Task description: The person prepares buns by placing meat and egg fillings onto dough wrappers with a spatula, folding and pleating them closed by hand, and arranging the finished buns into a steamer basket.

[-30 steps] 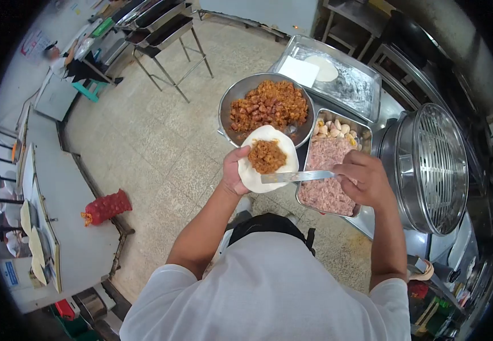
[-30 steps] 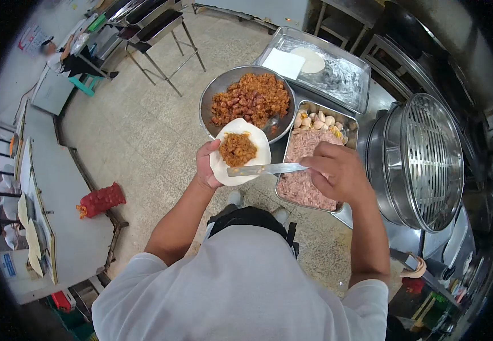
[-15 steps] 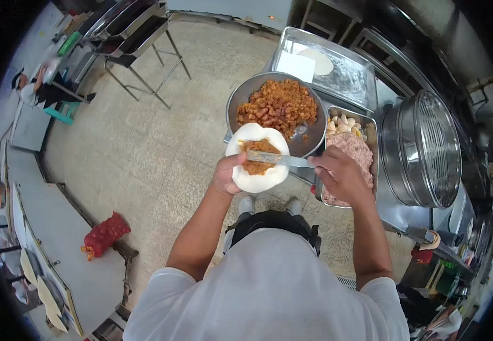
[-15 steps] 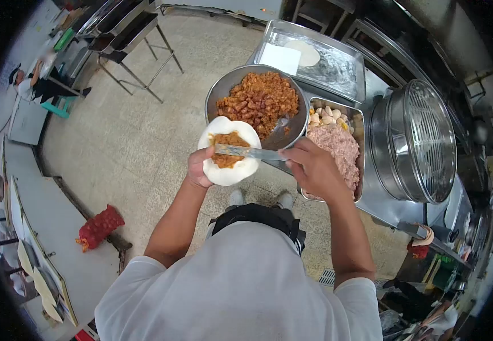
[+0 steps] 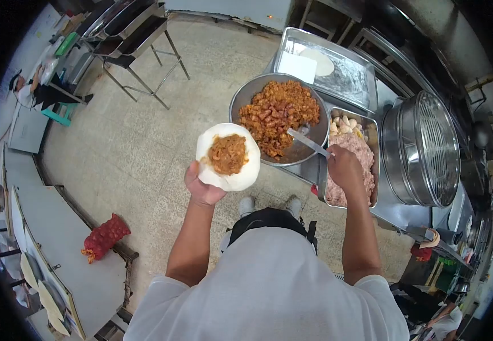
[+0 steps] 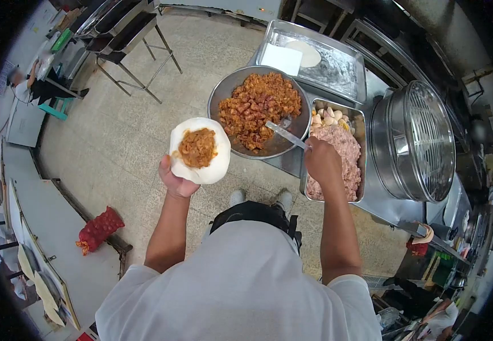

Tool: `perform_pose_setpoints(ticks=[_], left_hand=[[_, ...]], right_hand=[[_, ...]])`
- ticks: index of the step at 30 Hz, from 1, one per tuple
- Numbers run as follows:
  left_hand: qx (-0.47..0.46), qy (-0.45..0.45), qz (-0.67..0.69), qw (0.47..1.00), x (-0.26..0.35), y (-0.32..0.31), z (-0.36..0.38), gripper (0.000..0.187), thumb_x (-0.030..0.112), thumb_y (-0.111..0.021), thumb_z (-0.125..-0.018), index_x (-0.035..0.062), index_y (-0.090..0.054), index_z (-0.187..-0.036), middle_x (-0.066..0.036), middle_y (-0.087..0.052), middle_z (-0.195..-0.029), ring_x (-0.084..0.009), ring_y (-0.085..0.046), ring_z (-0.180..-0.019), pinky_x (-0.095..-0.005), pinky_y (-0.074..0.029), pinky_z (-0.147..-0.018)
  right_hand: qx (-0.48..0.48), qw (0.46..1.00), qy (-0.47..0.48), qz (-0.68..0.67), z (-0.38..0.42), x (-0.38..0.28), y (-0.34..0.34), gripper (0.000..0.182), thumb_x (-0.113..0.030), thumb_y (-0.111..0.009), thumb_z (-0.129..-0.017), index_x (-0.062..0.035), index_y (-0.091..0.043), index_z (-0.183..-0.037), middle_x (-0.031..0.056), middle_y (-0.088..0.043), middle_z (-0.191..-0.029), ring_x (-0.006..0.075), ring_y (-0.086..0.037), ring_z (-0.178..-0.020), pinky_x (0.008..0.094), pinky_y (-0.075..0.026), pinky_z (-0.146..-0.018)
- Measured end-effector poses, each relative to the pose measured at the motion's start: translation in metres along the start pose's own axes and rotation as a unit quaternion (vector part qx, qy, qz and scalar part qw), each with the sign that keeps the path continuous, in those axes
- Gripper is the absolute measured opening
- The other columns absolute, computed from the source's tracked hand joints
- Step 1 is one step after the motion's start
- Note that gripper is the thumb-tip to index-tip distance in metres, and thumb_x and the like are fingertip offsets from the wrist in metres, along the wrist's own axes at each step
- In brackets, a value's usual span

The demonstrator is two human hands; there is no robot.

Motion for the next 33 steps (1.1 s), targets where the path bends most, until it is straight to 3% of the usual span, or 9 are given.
perform_pose_setpoints(ticks=[2,6,18,25,30,33], left_hand=[[0.066,0.030,-0.076,0.994,-0.003,0.022,-0.001,0.086,0.040,-0.070,-0.083,0.0014,-0.033,-0.150,-0.023,-0.044,-0.148,-0.0393,-0.046,-0.135,-0.0553,-0.038,-0.113],[0.036,0.074,-0.041,0.996,-0.009,0.025,-0.002,0.080,0.034,-0.069,-0.085,-0.0008,-0.034,-0.148,-0.024,-0.046,-0.145,-0.0405,-0.049,-0.132,-0.0559,-0.039,-0.111],[0.054,0.024,-0.031,0.998,0.005,0.017,-0.001,0.077,0.033,-0.067,-0.086,0.0016,-0.035,-0.149,-0.022,-0.045,-0.147,-0.0404,-0.047,-0.133,-0.0573,-0.036,-0.113],[0.061,0.027,-0.042,0.997,0.004,0.012,-0.003,0.076,0.034,-0.067,-0.086,0.0023,-0.036,-0.148,-0.022,-0.046,-0.146,-0.0396,-0.047,-0.134,-0.0569,-0.036,-0.113],[0.060,0.023,-0.036,0.997,0.001,-0.005,-0.014,0.069,0.026,-0.064,-0.088,-0.0018,-0.038,-0.146,-0.023,-0.051,-0.141,-0.0381,-0.052,-0.130,-0.0523,-0.040,-0.111],[0.077,0.008,-0.075,0.994,0.002,0.011,-0.026,0.067,0.028,-0.061,-0.090,-0.0003,-0.038,-0.146,-0.023,-0.049,-0.144,-0.0386,-0.050,-0.132,-0.0548,-0.038,-0.113]], right_hand=[[-0.012,1.000,0.005,0.006,-0.003,-0.001,-0.014,0.018,-0.015,-0.061,-0.086,-0.0058,-0.068,-0.099,0.0232,-0.068,-0.089,0.0421,-0.066,-0.087,0.0528,-0.051,-0.076],[0.001,1.000,0.011,-0.003,-0.011,-0.010,-0.033,0.018,-0.016,-0.061,-0.087,-0.0060,-0.068,-0.100,0.0229,-0.068,-0.089,0.0424,-0.066,-0.086,0.0524,-0.052,-0.076],[-0.073,0.997,-0.025,-0.022,-0.019,-0.020,-0.052,0.017,-0.017,-0.057,-0.088,-0.0052,-0.065,-0.096,0.0232,-0.069,-0.088,0.0433,-0.067,-0.086,0.0542,-0.051,-0.075],[-0.013,0.998,-0.009,-0.056,-0.028,-0.026,-0.078,0.016,-0.019,-0.059,-0.088,-0.0063,-0.066,-0.094,0.0221,-0.069,-0.089,0.0424,-0.067,-0.086,0.0537,-0.052,-0.075],[0.004,0.997,0.005,-0.079,-0.025,-0.028,-0.076,0.016,-0.020,-0.061,-0.088,-0.0070,-0.067,-0.095,0.0204,-0.070,-0.089,0.0416,-0.067,-0.084,0.0520,-0.052,-0.073],[0.029,0.989,0.000,-0.143,-0.020,-0.021,-0.068,0.016,-0.020,-0.064,-0.088,-0.0078,-0.068,-0.097,0.0191,-0.070,-0.087,0.0396,-0.067,-0.081,0.0483,-0.052,-0.070]])
Point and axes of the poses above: each hand's wrist, its own z-axis away from the middle knuckle, its own y-axis out of the back of the hand, x = y × z, the point moved 7 cm from there along -z, towards the middle knuckle
